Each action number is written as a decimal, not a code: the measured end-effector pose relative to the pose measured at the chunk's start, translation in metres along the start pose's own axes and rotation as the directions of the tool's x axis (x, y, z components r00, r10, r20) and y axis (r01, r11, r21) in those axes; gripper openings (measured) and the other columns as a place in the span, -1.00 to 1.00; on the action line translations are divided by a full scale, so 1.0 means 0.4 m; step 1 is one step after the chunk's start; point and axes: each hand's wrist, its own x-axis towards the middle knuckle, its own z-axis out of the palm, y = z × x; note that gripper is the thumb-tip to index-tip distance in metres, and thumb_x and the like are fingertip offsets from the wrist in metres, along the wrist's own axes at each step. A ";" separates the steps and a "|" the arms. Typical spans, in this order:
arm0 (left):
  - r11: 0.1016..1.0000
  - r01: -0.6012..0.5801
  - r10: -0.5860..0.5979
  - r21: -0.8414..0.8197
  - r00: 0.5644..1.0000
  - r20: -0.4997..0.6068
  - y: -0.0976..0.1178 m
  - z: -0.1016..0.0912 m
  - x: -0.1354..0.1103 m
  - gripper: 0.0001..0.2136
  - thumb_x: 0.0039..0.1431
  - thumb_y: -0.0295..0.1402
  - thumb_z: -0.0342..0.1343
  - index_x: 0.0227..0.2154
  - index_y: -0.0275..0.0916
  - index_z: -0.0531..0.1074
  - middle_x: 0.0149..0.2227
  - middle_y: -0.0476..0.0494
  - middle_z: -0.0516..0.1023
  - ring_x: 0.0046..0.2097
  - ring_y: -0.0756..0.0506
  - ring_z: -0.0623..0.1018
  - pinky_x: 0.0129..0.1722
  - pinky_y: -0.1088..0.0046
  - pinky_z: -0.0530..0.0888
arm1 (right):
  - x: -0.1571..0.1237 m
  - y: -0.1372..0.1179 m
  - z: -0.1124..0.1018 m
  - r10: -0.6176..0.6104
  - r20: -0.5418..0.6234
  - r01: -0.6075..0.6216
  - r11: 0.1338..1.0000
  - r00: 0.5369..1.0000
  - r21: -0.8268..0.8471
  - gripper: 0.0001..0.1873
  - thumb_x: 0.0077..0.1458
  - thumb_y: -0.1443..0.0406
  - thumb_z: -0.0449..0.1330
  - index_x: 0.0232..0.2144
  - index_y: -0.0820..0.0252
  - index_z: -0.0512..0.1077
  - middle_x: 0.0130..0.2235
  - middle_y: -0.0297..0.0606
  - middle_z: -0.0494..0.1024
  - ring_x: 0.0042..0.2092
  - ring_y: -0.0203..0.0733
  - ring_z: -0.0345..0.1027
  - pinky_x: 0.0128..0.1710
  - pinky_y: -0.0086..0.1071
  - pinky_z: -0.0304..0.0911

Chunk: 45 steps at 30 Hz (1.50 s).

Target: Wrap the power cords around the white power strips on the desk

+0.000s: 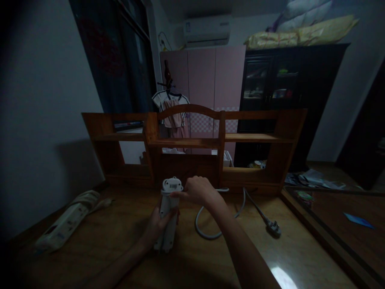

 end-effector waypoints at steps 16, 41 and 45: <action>0.976 0.174 -0.170 -0.131 0.984 0.045 -0.011 0.005 0.008 -0.55 0.00 -0.13 0.21 -0.11 -0.26 0.27 -0.43 -0.10 0.49 -0.50 -0.07 0.52 -0.53 0.43 0.48 | 0.020 -0.011 0.041 -0.001 -0.064 -0.002 0.999 0.998 -0.052 -0.21 0.17 -0.18 -0.25 -0.37 0.26 0.55 -0.34 0.04 0.57 -0.24 0.04 0.49 -0.32 -0.33 0.28; 0.906 0.281 -0.365 -0.317 0.897 -0.248 -0.053 -0.064 0.065 -0.61 -0.03 -0.13 0.23 -0.20 -0.25 0.32 -0.46 -0.05 0.50 -0.50 -0.04 0.53 -0.53 0.50 0.45 | -0.020 0.065 -0.029 0.030 -0.042 -0.026 0.997 0.999 0.079 -0.73 0.19 0.11 0.08 -0.26 0.09 0.50 -0.26 -0.23 0.56 -0.22 -0.18 0.44 -0.36 -0.48 0.13; 0.942 0.244 -0.285 -0.229 0.943 -0.170 -0.064 -0.056 0.068 -0.58 -0.01 -0.11 0.21 -0.15 -0.23 0.29 -0.43 -0.07 0.51 -0.48 -0.07 0.54 -0.52 0.45 0.47 | -0.038 0.003 -0.070 -0.024 -0.178 0.031 0.999 0.984 0.037 -0.74 0.22 0.15 0.05 -0.29 0.09 0.51 -0.29 -0.26 0.56 -0.22 -0.20 0.41 -0.33 -0.45 0.08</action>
